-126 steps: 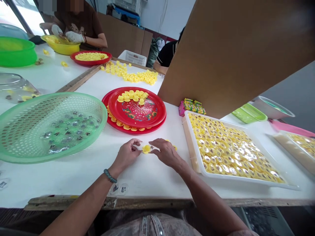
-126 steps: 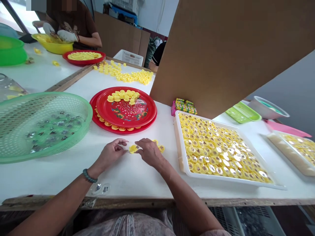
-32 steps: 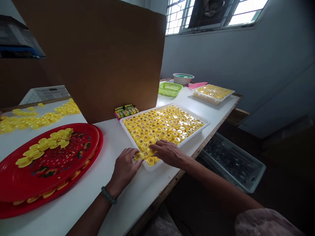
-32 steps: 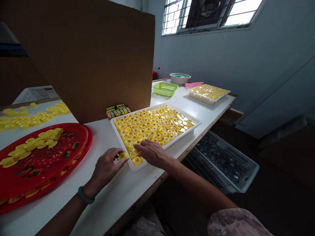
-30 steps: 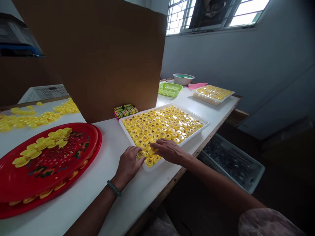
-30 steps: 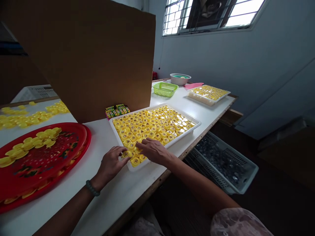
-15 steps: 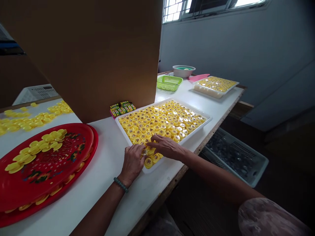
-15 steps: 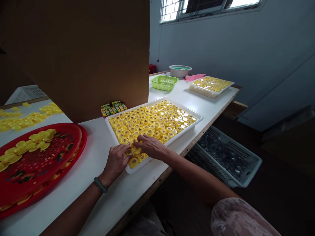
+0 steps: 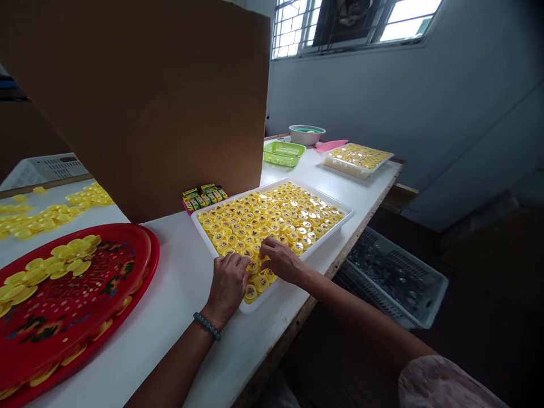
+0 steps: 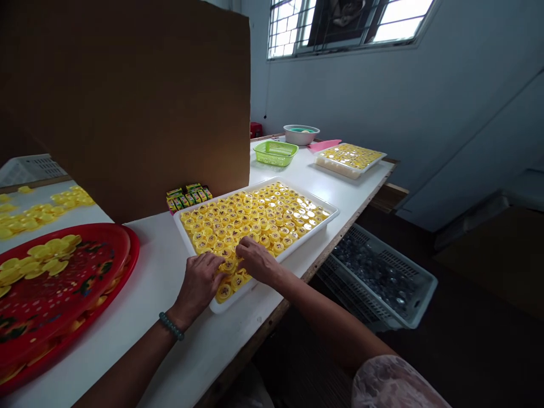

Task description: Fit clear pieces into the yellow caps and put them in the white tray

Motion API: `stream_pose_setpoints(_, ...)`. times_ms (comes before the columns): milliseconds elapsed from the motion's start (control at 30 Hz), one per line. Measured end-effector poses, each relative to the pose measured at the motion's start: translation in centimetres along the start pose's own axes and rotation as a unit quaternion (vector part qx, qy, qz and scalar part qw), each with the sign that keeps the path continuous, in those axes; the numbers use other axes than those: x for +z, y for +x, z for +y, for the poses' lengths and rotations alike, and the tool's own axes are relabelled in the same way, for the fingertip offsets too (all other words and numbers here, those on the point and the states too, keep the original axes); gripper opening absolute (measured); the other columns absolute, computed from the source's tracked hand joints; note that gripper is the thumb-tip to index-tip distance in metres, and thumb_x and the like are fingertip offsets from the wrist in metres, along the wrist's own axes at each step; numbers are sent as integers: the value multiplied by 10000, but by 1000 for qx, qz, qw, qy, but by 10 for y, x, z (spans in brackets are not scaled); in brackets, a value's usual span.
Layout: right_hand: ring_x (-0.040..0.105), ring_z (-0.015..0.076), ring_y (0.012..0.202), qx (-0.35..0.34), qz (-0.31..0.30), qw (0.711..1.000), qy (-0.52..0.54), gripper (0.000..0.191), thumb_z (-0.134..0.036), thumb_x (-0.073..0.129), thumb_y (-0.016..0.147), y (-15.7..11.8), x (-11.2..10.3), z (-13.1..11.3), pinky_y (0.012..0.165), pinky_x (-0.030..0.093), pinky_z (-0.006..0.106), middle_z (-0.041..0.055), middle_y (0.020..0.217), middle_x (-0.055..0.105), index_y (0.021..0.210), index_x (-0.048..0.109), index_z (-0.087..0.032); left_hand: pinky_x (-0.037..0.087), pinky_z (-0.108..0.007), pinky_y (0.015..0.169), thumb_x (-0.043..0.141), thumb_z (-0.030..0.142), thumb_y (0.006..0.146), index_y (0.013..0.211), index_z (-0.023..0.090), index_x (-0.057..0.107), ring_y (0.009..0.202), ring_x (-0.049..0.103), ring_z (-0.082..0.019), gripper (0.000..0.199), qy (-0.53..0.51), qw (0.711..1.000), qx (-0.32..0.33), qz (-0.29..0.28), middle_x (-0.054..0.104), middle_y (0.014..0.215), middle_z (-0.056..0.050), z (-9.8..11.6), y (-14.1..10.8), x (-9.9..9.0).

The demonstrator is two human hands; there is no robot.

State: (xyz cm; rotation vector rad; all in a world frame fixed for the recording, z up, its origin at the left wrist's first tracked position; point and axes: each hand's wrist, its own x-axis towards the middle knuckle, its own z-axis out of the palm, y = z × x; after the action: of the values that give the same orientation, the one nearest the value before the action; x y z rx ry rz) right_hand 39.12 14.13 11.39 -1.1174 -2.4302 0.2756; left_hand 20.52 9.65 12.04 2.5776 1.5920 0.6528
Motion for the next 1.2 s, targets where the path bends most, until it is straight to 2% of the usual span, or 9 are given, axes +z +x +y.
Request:
stream_pose_setpoints(233,510,191,958,19,-13,999,-35,235,-89,613,743,-11,-4,-14,773,446,297,72,1035,528,953,556,-180,352,-379,828,553,172,794,996,197,537,937,510,-220,204,-17,1000,0,10,582,937,-46,0,-7,0)
stream_pose_setpoints(367,499,217,1058,9,-5,999,-43,361,-32,485,773,-21,-4,-26,844,458,353,104,1158,499,1092,524,-196,375,-379,831,586,202,784,1018,197,529,943,511,-215,241,-45,998,-13,35,588,968,-50,3,-19,-10)
stream_pose_setpoints(467,489,250,1102,-28,24,998,-51,392,-45,418,802,-16,0,-34,867,459,409,127,1201,483,1151,501,-200,398,-375,817,598,243,788,1033,197,532,920,517,-208,258,-61,996,-27,66,597,962,-50,-3,-36,-23)
stream_pose_setpoints(600,554,234,1024,-81,33,996,-13,308,-133,411,853,8,7,-63,814,492,375,126,1163,517,1134,517,-205,431,-340,805,576,255,807,999,196,553,904,525,-191,202,-86,984,-91,130,599,952,-50,-27,-74,-44)
stream_pose_setpoints(733,619,180,830,-119,-18,991,50,234,-213,421,884,49,16,-111,700,501,301,96,1047,586,1079,551,-205,441,-308,833,563,251,812,951,193,574,926,543,-177,152,-77,959,-203,183,599,951,-51,-78,-115,-74)
stream_pose_setpoints(833,618,153,736,-135,-47,985,94,216,-275,468,880,94,30,-150,661,485,269,80,989,616,1039,585,-189,437,-316,855,578,274,789,958,178,585,954,550,-197,195,-6,931,-320,173,594,996,-71,-135,-139,-110)
stream_pose_setpoints(933,604,147,688,-156,-77,979,110,192,-307,521,856,147,57,-187,649,466,255,60,887,644,948,628,-177,441,-314,838,644,309,720,1022,159,569,979,557,-231,345,89,893,-425,115,590,1023,-98,-196,-158,-151)
stream_pose_setpoints(1033,605,165,747,-157,-108,979,68,150,-297,572,824,199,95,-220,679,451,248,56,849,652,860,643,-170,428,-312,845,660,329,697,1064,142,544,1013,551,-255,428,169,865,-472,29,584,1048,-126,-251,-173,-184)
stream_pose_setpoints(1200,600,210,896,-90,-123,988,-17,247,-354,575,823,263,161,-252,745,446,264,116,1001,629,935,623,-139,428,-321,824,693,345,653,1089,146,522,1024,553,-282,509,181,852,-490,-38,571,1107,-151,-318,-175,-202)
